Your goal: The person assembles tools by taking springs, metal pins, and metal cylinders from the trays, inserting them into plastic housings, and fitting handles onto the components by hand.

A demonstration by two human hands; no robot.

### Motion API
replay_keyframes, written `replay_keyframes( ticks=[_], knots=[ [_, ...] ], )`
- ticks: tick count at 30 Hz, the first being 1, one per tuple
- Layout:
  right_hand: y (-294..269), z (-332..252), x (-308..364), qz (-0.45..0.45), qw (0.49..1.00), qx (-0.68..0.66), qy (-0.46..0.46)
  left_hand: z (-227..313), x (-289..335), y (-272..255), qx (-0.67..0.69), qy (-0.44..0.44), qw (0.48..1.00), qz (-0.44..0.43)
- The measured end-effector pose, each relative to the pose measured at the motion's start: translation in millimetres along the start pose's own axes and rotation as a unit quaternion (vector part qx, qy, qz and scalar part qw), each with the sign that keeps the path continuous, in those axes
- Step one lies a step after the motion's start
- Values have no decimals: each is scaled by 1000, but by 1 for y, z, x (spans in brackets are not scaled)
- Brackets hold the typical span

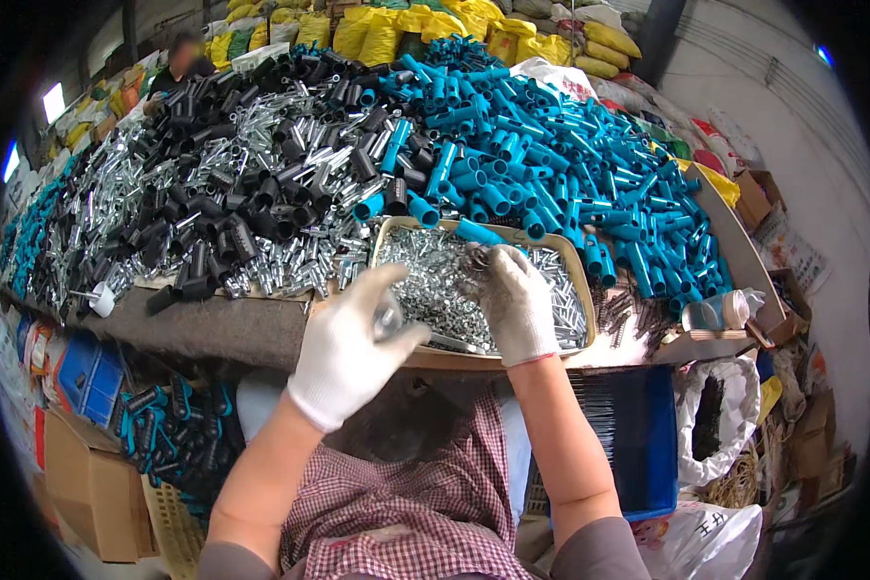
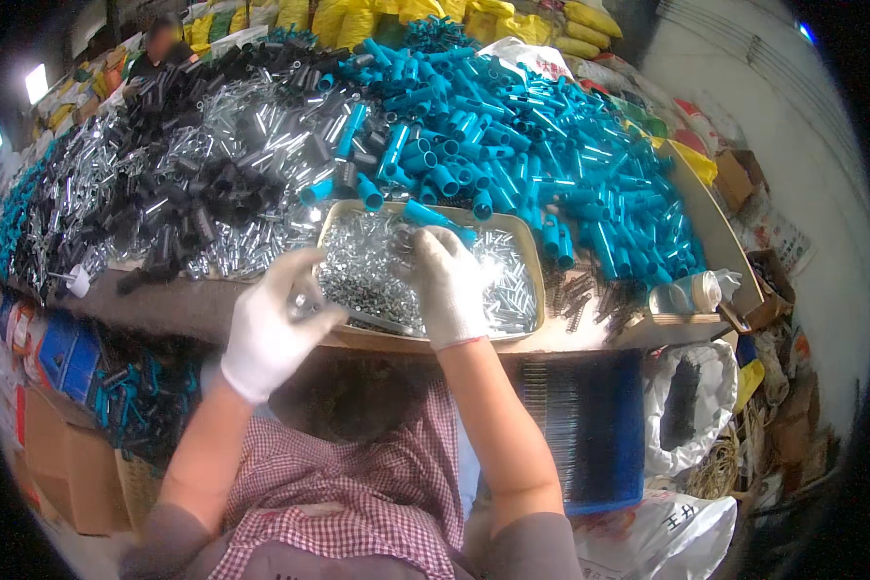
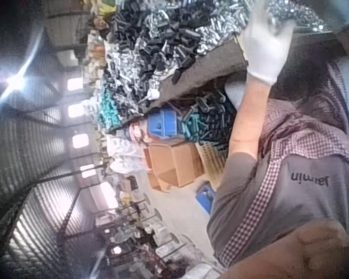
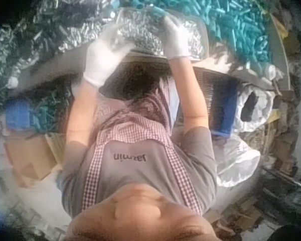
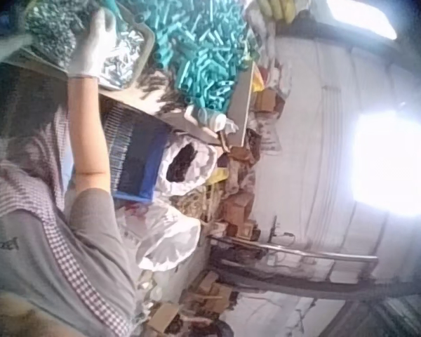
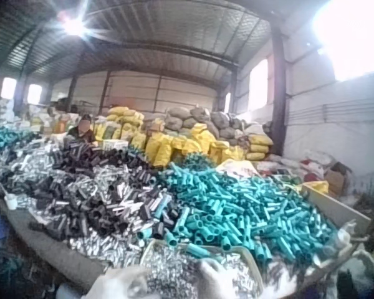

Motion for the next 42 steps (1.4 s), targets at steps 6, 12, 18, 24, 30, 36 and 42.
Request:
replay_keyframes(
  ticks=[6,12,18,24,30,36,42],
  knots=[
    [2,-7,-10,-23,995,93,12,12,-60,16,-148,121,980,-44],
    [9,4,-2,-82,986,-107,97,-11,-85,20,221,-132,960,-110],
    [2,11,1,-161,975,-108,105,-37,-86,35,358,-218,901,-114],
    [16,-39,-10,-109,713,572,-391,-41,-83,30,464,-261,836,-130],
    [16,-23,-14,-57,969,235,-48,-22,-72,30,346,-194,914,-81],
    [21,-12,-2,-61,989,134,-16,-6,-66,31,-123,155,972,124],
    [25,-11,1,-70,989,131,-28,-23,-70,20,161,-54,985,13]
  ],
)
Point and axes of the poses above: each hand's wrist, its own x-axis away from the middle knuckle, its own y-axis out of the palm, z = x × y, the point moved 4 cm from there along -x, towards the middle knuckle, and after that the axes turned 10 degrees about -y, right-handed, at the moved point
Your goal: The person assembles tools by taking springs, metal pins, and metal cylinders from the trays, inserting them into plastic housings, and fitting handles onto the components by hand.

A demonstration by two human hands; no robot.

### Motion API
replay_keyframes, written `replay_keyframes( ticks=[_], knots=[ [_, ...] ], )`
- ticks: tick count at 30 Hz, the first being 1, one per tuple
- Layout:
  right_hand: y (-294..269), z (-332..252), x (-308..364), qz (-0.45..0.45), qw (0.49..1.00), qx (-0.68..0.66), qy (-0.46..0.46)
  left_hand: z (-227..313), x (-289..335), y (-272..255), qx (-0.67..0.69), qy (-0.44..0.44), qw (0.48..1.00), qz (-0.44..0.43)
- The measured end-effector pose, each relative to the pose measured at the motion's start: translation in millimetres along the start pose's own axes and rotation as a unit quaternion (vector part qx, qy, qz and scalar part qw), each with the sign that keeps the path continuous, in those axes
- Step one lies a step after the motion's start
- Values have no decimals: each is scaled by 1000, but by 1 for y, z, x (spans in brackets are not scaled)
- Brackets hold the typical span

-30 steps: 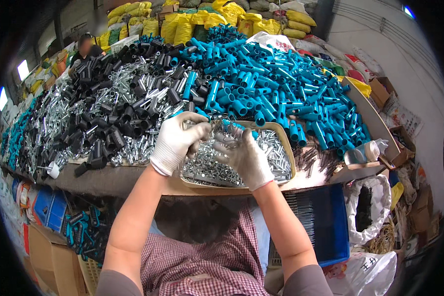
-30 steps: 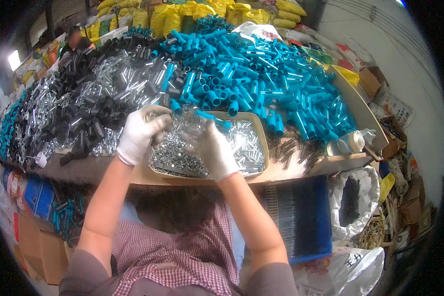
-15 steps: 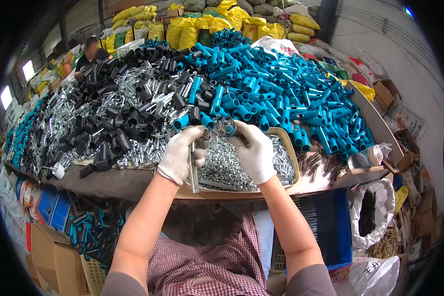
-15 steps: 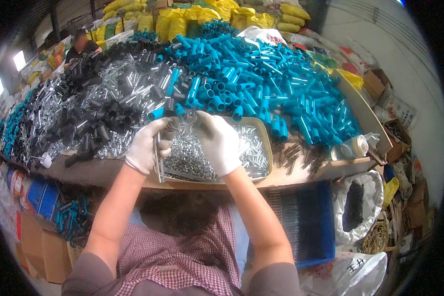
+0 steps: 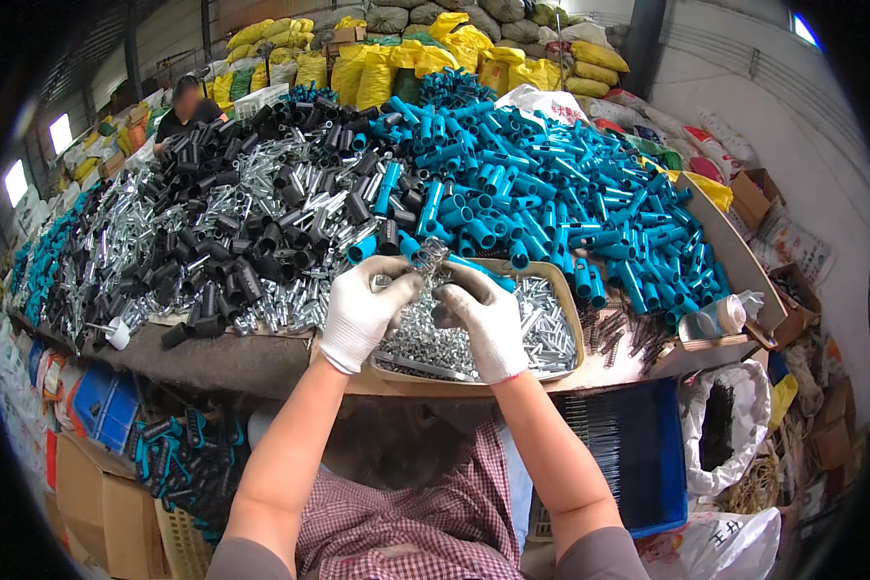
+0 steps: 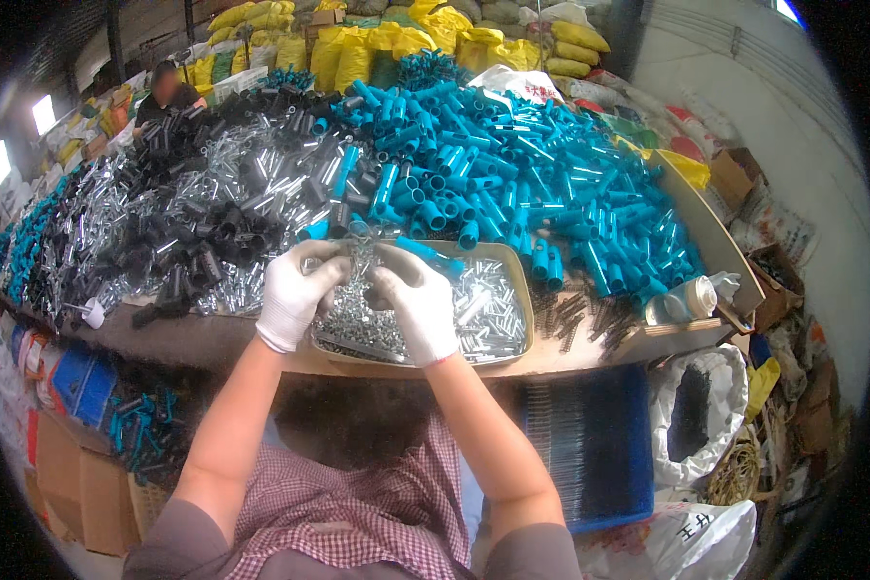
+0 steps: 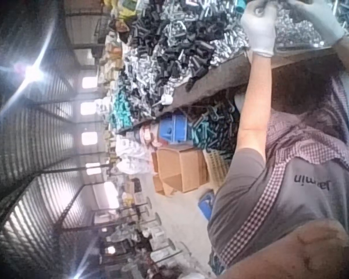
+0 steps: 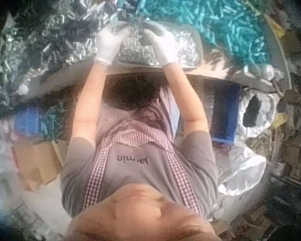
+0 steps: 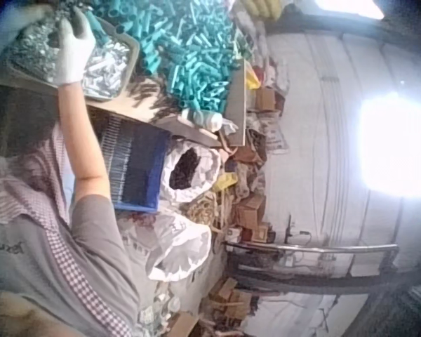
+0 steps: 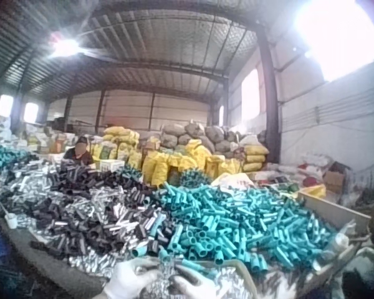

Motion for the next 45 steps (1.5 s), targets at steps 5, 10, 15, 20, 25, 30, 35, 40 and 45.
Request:
replay_keyframes(
  ticks=[5,10,15,20,25,30,35,40,45],
  knots=[
    [-8,10,-7,23,999,5,-34,-24,1,4,305,-218,906,-194],
    [-20,9,-30,-40,961,192,-196,-20,3,-1,187,-251,930,-191],
    [-32,20,-42,-96,986,-22,138,3,-12,-11,-62,30,994,-87],
    [-19,27,-60,-144,948,-176,222,17,-10,3,-334,213,913,-96],
    [3,-17,-54,-210,967,127,-69,14,-35,4,-432,105,893,-73],
    [16,-31,-34,-217,772,446,-397,-9,-59,-6,-270,30,962,-35],
    [5,-24,-15,-181,725,471,-469,-21,-51,-1,-87,-134,984,-79],
    [-33,-15,-40,-17,906,319,-277,-16,-36,9,21,-192,972,-136],
    [-23,16,-35,-142,974,-31,175,-3,-39,2,-191,10,981,-27]
  ],
)
Point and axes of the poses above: each hand's wrist, its own x-axis away from the middle knuckle, its own y-axis out of the palm, z = x × y, the point moved 4 cm from there along -x, towards the middle knuckle, and after that the axes turned 10 degrees about -y, right-handed, at the moved point
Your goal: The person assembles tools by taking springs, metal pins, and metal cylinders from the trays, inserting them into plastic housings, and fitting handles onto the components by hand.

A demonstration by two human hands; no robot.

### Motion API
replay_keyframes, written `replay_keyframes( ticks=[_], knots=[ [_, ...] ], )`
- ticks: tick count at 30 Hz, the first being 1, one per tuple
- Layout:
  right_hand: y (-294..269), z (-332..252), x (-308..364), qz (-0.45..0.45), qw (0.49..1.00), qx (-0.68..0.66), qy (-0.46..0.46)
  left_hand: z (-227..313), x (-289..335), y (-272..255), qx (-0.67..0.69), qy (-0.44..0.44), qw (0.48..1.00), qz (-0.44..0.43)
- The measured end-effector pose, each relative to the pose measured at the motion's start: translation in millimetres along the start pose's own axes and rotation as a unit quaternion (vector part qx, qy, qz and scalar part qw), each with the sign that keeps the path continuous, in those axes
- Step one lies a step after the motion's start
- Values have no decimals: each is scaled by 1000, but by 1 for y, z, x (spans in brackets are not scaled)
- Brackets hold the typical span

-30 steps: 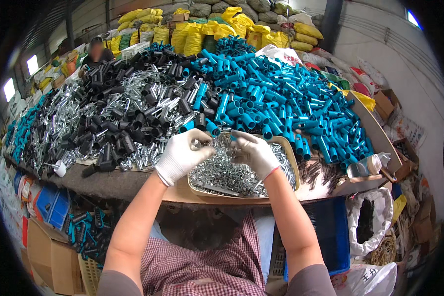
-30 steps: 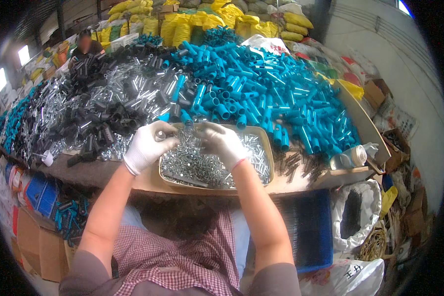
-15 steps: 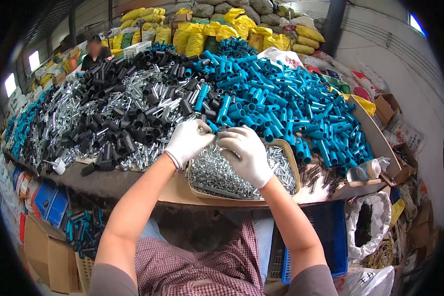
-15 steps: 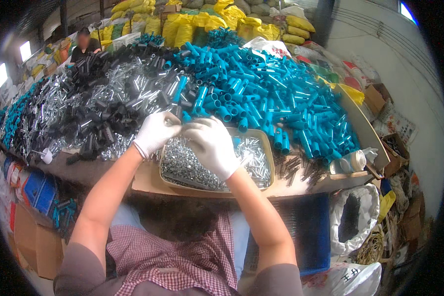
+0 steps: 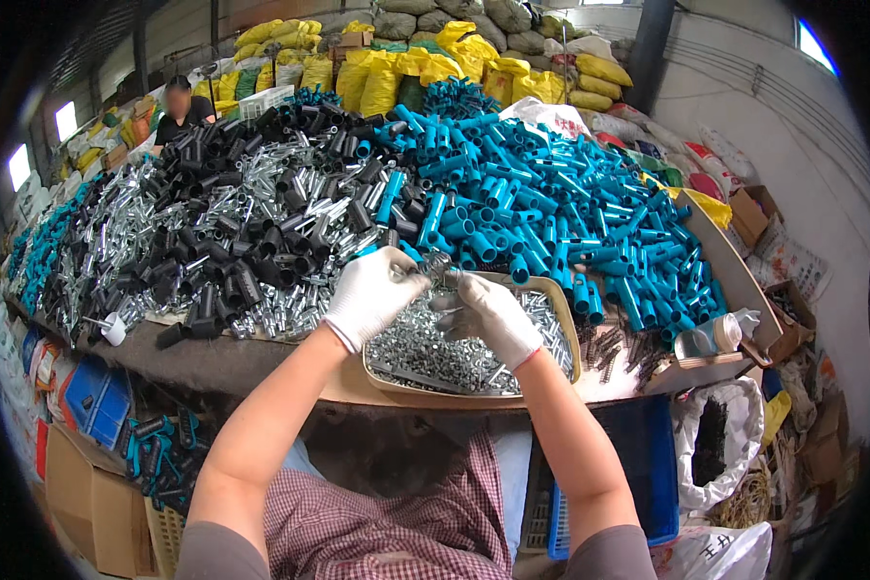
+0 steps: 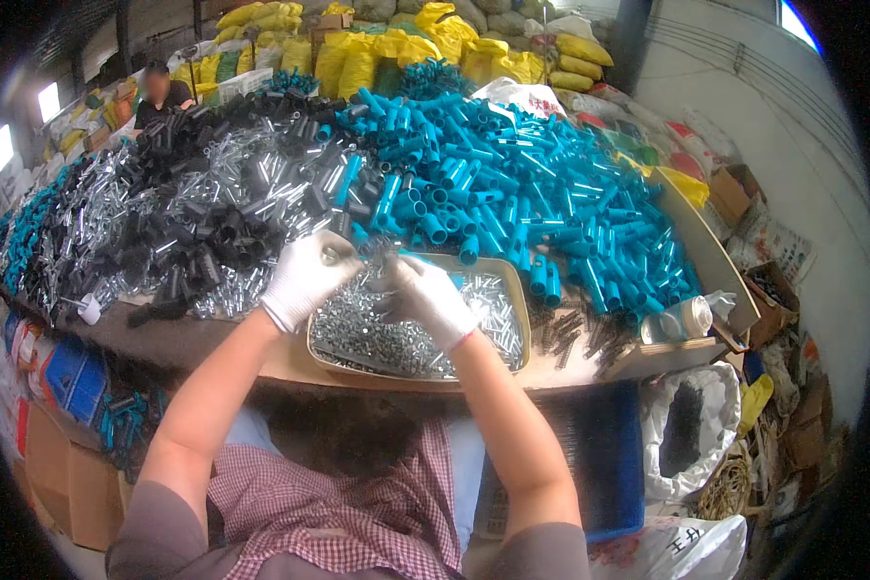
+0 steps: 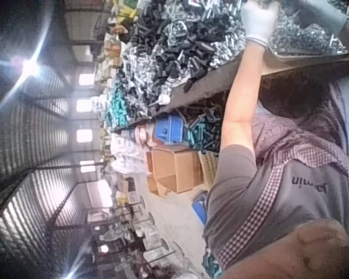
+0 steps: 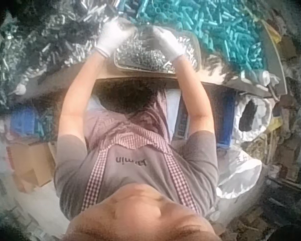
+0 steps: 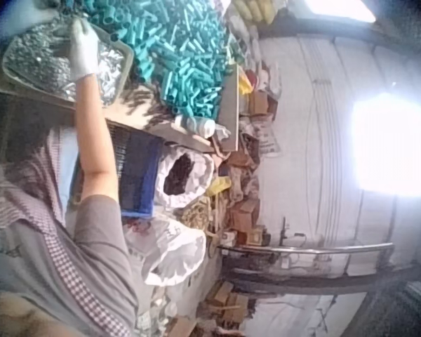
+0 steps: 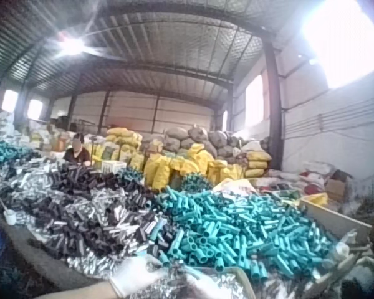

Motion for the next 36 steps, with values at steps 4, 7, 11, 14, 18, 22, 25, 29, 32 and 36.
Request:
replay_keyframes(
  ticks=[4,7,11,14,18,22,25,29,32,36],
  knots=[
    [-2,0,0,91,994,28,-50,12,9,7,-120,9,993,-16],
    [2,-8,3,110,988,82,-72,10,11,2,-120,86,989,5],
    [5,-34,23,87,703,565,-423,-14,1,-17,245,-179,948,-96],
    [-5,-27,26,95,733,540,-401,-25,-4,-25,253,-174,949,-76],
    [-3,-21,28,69,609,753,-240,-3,11,-13,47,-99,986,-128],
    [5,-24,28,63,676,709,-191,10,21,-10,-144,56,988,-19],
    [6,-34,26,118,647,725,-203,12,27,-8,-161,93,983,10],
    [18,-9,28,76,990,106,-52,21,38,-8,-169,257,947,89],
    [37,4,29,-2,998,-59,-8,32,46,-12,-184,316,924,114],
    [26,-33,32,62,678,610,-405,26,39,-24,97,-10,990,-104]
  ],
)
Point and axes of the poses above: each hand's wrist, its own x-axis away from the middle knuckle, its own y-axis out of the palm, z = x × y, the point moved 4 cm from there along -x, towards the middle knuckle, and after that the axes turned 10 degrees about -y, right-handed, at the moved point
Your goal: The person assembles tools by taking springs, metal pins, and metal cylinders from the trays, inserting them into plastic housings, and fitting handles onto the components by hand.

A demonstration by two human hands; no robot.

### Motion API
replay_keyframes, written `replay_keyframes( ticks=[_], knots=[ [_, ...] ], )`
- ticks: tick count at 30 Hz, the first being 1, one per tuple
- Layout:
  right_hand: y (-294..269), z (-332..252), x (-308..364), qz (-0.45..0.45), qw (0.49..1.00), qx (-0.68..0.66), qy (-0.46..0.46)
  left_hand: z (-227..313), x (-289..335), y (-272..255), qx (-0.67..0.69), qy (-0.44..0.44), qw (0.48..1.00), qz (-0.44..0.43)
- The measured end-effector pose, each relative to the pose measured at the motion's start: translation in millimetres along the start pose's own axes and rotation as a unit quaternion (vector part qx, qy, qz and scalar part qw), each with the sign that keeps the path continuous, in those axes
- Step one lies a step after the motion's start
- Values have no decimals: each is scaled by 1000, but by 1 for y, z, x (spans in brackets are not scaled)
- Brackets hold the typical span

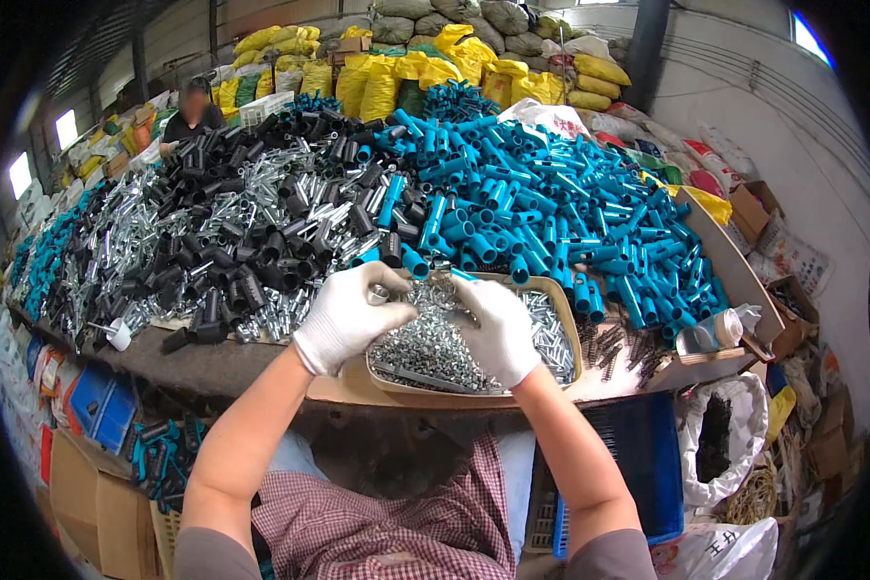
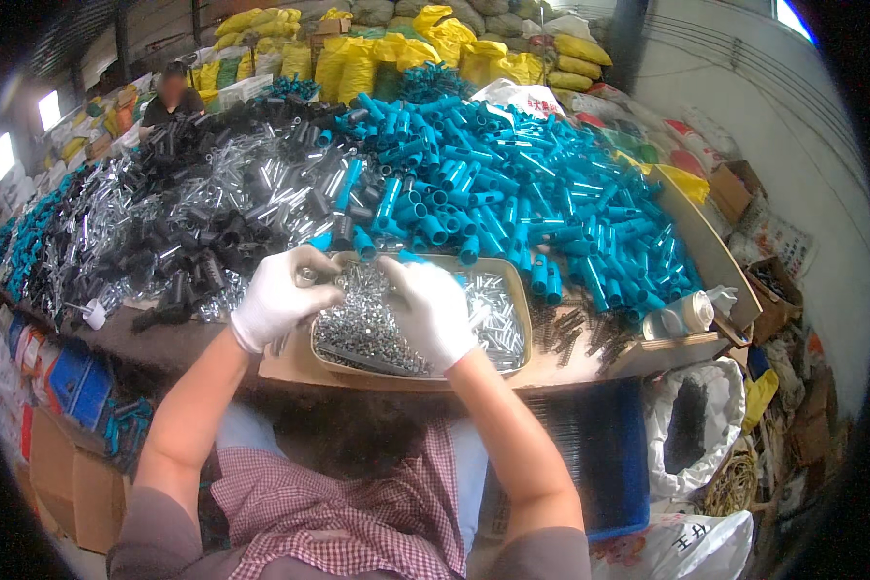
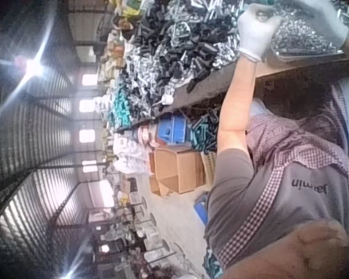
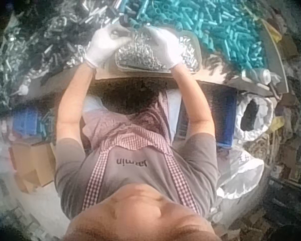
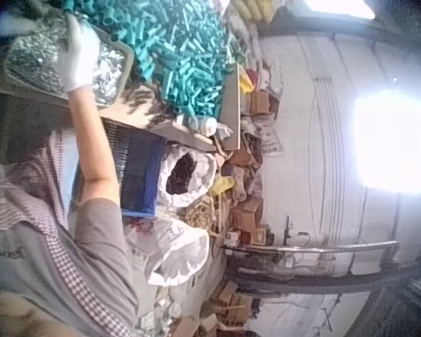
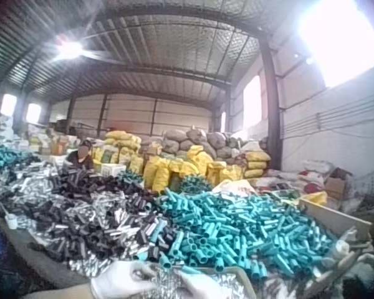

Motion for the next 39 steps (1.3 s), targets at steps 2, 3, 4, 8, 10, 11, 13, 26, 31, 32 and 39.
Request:
replay_keyframes(
  ticks=[2,3,4,8,10,11,13,26,31,32,39],
  knots=[
    [-12,1,-14,15,994,33,-100,-8,8,2,159,-112,977,-87],
    [-15,-2,-18,34,993,19,-111,-8,11,3,158,-112,977,-86],
    [-12,-5,-18,35,993,19,-111,-9,12,4,222,-123,963,-86],
    [16,-15,-6,-53,854,-464,228,-12,12,-7,13,4,999,43],
    [16,-29,-4,-49,808,-535,240,-9,16,-5,-6,33,998,48],
    [17,-29,-1,-51,807,-537,240,-3,20,-1,-87,84,991,49],
    [17,-26,1,12,751,-595,286,8,28,5,-114,66,991,25],
    [4,-30,1,63,925,-322,191,-20,44,13,374,-116,920,-24],
    [-4,-34,-7,35,965,-222,136,-23,43,24,418,-153,895,-22],
    [-1,-32,-3,34,922,-315,221,-21,42,26,364,-142,920,-1],
    [4,-62,14,4,728,-600,331,-6,46,16,-203,245,936,152]
  ],
)
Point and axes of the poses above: each hand's wrist, its own x-axis away from the middle knuckle, its own y-axis out of the palm, z = x × y, the point moved 4 cm from there along -x, towards the middle knuckle, and after that the axes turned 10 degrees about -y, right-handed, at the moved point
